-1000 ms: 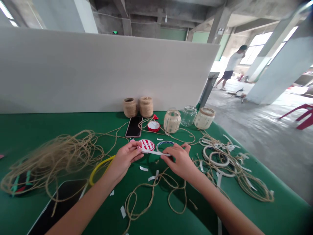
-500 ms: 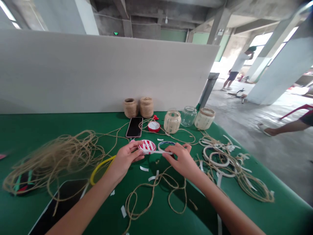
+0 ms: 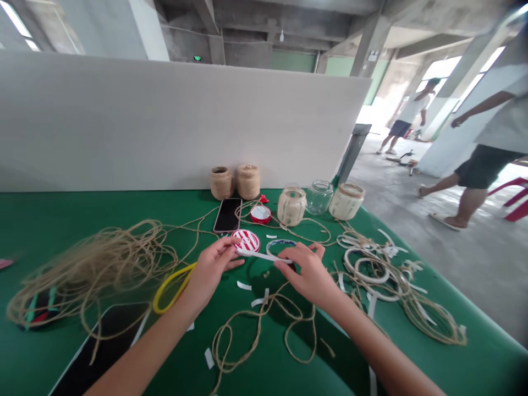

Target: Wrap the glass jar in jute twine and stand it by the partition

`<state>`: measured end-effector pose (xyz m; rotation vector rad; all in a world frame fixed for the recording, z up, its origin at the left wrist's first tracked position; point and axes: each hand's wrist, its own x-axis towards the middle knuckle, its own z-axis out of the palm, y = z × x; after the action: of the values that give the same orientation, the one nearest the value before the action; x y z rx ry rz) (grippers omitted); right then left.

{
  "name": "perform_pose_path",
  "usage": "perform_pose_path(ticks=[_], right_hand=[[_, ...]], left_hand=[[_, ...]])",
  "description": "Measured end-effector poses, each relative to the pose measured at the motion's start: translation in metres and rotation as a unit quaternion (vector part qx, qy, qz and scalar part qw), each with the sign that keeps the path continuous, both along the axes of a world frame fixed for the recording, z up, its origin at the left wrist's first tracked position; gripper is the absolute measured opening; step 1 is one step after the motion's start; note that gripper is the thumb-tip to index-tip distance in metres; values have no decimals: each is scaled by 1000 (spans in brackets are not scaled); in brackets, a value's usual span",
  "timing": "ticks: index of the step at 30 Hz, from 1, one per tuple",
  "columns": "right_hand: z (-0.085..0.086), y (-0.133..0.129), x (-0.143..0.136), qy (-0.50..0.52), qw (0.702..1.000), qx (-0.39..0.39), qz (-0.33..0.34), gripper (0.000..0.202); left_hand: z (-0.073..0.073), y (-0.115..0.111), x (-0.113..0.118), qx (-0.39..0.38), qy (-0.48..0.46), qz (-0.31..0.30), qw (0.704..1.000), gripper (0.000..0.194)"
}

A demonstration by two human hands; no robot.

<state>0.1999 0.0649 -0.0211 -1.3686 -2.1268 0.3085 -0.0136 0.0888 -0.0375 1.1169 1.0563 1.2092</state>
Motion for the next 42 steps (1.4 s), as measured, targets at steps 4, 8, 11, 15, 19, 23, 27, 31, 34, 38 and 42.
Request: perform_pose_path(ticks=[4,8,11,15,19,23,27,31,34,38,42], right_hand=[[-2,-3,-2,-4,999,35,8,12],[-4,-7,-5,-19,996,84,19,14],[-4,-11,-8,-35,991,126,32,15],[-3,-15,-10,-56,984,167,41,18],[-1,-15,-10,-47,984,166,43,19],[0,-14,-9,-23,990,133,47,16],[0,-13,-9,-2,993,97,62,13],[1,-13,-9,5,995,68,68,14],[0,-11,-8,12,997,53,61,15],[0,-10,-7,12,997,45,60,15],[4,-11,-7,11,996,39,75,16]], left_hand=[[-8,3,0,17,24,16,999,21],[-11,2,2,21,40,19,999,27],[-11,1,4,15,39,29,999,31],[-10,1,5,6,36,40,999,31],[-8,1,4,0,25,62,998,27],[-9,-1,4,2,10,46,999,28],[-10,-1,6,1,-12,37,999,26],[-9,-1,7,3,-24,32,999,25],[-7,-2,8,2,-25,25,999,26],[-4,-4,9,-3,-24,26,999,27],[-3,-4,9,-1,-22,27,999,27]])
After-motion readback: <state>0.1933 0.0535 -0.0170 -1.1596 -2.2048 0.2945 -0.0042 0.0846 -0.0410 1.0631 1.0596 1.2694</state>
